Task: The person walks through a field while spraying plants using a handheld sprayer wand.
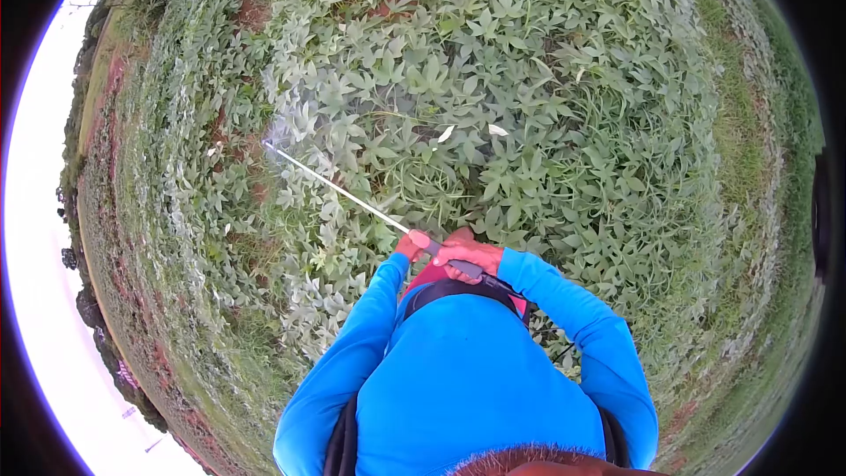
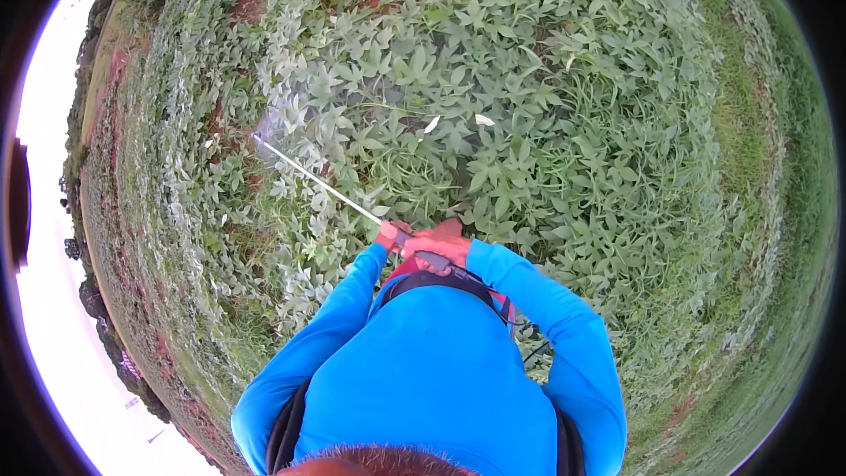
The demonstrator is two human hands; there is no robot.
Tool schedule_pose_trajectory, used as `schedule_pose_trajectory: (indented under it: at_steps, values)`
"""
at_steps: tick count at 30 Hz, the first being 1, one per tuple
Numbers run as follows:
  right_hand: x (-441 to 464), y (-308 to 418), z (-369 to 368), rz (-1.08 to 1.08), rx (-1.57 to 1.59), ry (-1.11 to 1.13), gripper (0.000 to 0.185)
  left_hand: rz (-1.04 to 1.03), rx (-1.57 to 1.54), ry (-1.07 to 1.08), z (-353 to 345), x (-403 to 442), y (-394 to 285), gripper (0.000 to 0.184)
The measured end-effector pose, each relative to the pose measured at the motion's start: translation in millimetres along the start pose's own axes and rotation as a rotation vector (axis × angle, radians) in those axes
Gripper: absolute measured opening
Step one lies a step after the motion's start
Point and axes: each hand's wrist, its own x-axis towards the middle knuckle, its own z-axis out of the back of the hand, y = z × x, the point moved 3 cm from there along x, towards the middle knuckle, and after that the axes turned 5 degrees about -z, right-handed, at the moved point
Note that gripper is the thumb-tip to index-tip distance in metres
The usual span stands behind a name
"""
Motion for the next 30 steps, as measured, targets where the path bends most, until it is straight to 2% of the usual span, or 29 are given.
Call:
schedule_pose_trajectory:
  at_steps: [1, 2, 3, 7, 9, 11, 16, 21, 24, 25, 28, 30]
  values:
    - [14, 18, -4, -0.02, -0.064, -0.007, 0.032, -0.811, 0.495, 0.009, 17, 36, 37, 0.034]
    - [31, 33, -6, -0.01, -0.117, 0.023, 0.033, -0.724, 0.486, -0.06, 27, 34, 49, 0.034]
    - [52, 42, -4, 0.003, -0.167, 0.052, 0.034, -0.732, 0.512, -0.093, 34, 35, 44, 0.034]
    - [102, 68, -2, 0.095, -0.298, 0.113, 0.035, -0.247, 0.289, -0.12, 61, 7, 10, 0.034]
    - [95, 74, -5, 0.117, -0.282, 0.017, 0.041, -0.044, 0.167, -0.13, 67, -3, -9, 0.034]
    - [91, 73, -3, 0.174, -0.254, -0.057, 0.043, 0.064, 0.087, -0.134, 66, -9, -23, 0.035]
    - [35, 55, 7, 0.312, -0.154, -0.2, 0.041, 0.093, -0.04, -0.071, 35, -25, -37, 0.034]
    - [0, -15, 48, 0.355, 0.022, -0.391, 0.033, 0.105, 0.014, 0.075, -2, -31, -17, 0.031]
    - [-49, -34, 34, 0.387, 0.202, -0.467, 0.034, 0.118, 0.017, 0.124, -20, -30, -11, 0.03]
    - [-52, -52, 42, 0.433, 0.222, -0.474, 0.028, 0.135, 0.041, 0.12, -26, -29, -12, 0.027]
    - [-77, -79, 43, 0.451, 0.419, -0.493, 0.028, 0.117, 0.036, 0.082, -39, -25, -15, 0.028]
    - [-97, -93, 42, 0.508, 0.517, -0.484, 0.022, 0.097, 0.093, 0.136, -46, -20, -22, 0.027]
